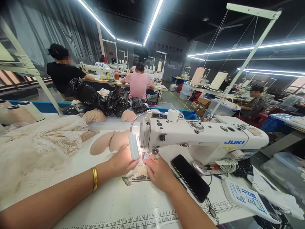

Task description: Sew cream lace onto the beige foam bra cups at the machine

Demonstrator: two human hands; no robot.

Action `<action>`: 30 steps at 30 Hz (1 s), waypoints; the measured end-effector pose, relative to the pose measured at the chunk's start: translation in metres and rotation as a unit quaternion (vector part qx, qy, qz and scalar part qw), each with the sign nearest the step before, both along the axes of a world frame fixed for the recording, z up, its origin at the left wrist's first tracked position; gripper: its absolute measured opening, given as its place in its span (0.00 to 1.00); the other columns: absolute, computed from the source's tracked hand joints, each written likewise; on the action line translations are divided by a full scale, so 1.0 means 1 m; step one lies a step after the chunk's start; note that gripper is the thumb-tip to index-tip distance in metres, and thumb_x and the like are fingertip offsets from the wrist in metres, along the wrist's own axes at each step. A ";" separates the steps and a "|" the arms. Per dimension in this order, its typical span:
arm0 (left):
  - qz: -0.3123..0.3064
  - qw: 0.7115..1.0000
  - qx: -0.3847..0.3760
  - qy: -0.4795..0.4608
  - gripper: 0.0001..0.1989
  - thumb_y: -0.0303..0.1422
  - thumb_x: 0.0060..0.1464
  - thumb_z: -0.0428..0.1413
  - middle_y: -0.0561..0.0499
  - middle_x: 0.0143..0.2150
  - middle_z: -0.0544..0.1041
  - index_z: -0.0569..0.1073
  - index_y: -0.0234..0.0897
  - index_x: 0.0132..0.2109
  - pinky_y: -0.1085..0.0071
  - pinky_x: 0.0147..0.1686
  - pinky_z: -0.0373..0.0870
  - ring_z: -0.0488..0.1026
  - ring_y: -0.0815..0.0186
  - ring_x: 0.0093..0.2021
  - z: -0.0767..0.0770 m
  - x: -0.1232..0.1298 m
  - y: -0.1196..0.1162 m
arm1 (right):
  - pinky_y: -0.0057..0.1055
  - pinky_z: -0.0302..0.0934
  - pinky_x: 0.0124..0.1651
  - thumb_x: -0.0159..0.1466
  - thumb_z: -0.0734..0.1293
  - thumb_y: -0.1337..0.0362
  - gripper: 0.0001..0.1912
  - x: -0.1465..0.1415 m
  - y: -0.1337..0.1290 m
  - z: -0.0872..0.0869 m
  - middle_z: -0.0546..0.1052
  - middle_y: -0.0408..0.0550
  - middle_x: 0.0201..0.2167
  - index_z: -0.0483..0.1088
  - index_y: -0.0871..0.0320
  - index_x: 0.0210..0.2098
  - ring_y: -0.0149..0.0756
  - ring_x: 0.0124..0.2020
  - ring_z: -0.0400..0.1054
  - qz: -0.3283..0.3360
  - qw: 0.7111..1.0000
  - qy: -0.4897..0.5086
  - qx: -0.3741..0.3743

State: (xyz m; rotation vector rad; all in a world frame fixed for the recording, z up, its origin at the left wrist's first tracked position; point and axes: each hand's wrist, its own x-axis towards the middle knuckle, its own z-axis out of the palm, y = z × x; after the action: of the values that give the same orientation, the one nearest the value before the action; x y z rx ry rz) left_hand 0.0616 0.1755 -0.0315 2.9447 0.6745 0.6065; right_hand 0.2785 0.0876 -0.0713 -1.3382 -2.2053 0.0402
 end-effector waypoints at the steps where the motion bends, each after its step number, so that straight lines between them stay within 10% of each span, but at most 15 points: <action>1: 0.006 1.000 -0.003 0.005 0.09 0.26 0.63 0.51 0.46 0.35 0.74 0.70 0.37 0.33 0.60 0.38 0.61 0.70 0.56 0.38 0.000 0.001 0.000 | 0.35 0.64 0.35 0.71 0.62 0.72 0.13 0.001 0.001 -0.001 0.76 0.48 0.36 0.74 0.51 0.49 0.40 0.33 0.69 0.002 1.000 0.006 -0.002; 9: 0.078 0.990 -0.109 -0.030 0.11 0.20 0.52 0.51 0.51 0.32 0.78 0.70 0.39 0.40 0.67 0.30 0.65 0.73 0.61 0.30 0.010 -0.021 -0.011 | 0.38 0.64 0.39 0.75 0.58 0.63 0.12 -0.018 -0.012 0.010 0.77 0.48 0.34 0.73 0.53 0.50 0.43 0.37 0.71 -0.015 0.985 0.142 -0.096; 13: 0.034 0.956 -0.267 -0.120 0.14 0.27 0.56 0.57 0.47 0.50 0.82 0.73 0.41 0.50 0.61 0.52 0.71 0.77 0.56 0.51 0.021 -0.053 -0.077 | 0.33 0.63 0.38 0.70 0.68 0.55 0.27 -0.056 -0.025 0.023 0.75 0.39 0.32 0.58 0.52 0.65 0.37 0.33 0.69 -0.028 0.830 0.447 -0.332; 15: 0.025 0.830 -0.531 -0.170 0.14 0.38 0.58 0.64 0.45 0.51 0.82 0.76 0.41 0.49 0.62 0.54 0.70 0.77 0.55 0.53 0.017 -0.065 -0.118 | 0.31 0.62 0.39 0.65 0.72 0.55 0.32 -0.077 -0.031 0.028 0.73 0.36 0.30 0.59 0.53 0.64 0.34 0.31 0.66 -0.035 0.766 0.543 -0.342; 17: 0.003 0.605 -0.767 -0.213 0.29 0.54 0.54 0.67 0.41 0.51 0.84 0.78 0.38 0.53 0.61 0.52 0.72 0.80 0.53 0.50 0.006 -0.069 -0.148 | 0.31 0.62 0.39 0.62 0.75 0.54 0.33 -0.095 -0.040 0.031 0.71 0.35 0.27 0.63 0.53 0.62 0.34 0.30 0.65 -0.040 0.740 0.594 -0.313; 19: 0.041 0.439 -0.836 -0.327 0.33 0.56 0.50 0.70 0.40 0.52 0.84 0.78 0.37 0.53 0.61 0.57 0.71 0.80 0.53 0.54 -0.003 -0.069 -0.161 | 0.32 0.64 0.40 0.62 0.76 0.52 0.34 -0.110 -0.055 0.028 0.72 0.37 0.28 0.64 0.51 0.63 0.35 0.31 0.66 -0.038 0.729 0.624 -0.278; 21: 0.096 0.374 -0.796 -0.467 0.27 0.48 0.50 0.73 0.41 0.55 0.83 0.79 0.36 0.51 0.62 0.62 0.70 0.77 0.52 0.60 -0.005 -0.067 -0.160 | 0.34 0.66 0.41 0.63 0.76 0.48 0.35 -0.122 -0.073 0.019 0.73 0.39 0.30 0.63 0.49 0.64 0.37 0.31 0.67 -0.040 0.721 0.646 -0.246; 30: 0.141 0.407 -0.700 -0.570 0.22 0.39 0.55 0.70 0.43 0.53 0.83 0.80 0.35 0.53 0.64 0.51 0.77 0.79 0.52 0.54 0.011 -0.059 -0.149 | 0.40 0.70 0.47 0.63 0.75 0.41 0.44 -0.128 -0.115 -0.001 0.80 0.47 0.37 0.58 0.49 0.70 0.46 0.40 0.76 -0.048 0.708 0.661 -0.243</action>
State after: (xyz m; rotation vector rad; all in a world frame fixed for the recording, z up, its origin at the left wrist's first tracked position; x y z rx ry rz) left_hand 0.0021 0.0262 -0.0209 0.4853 0.7438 1.0276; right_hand 0.1506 -0.0271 -0.0722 -1.0334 -0.8532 1.2104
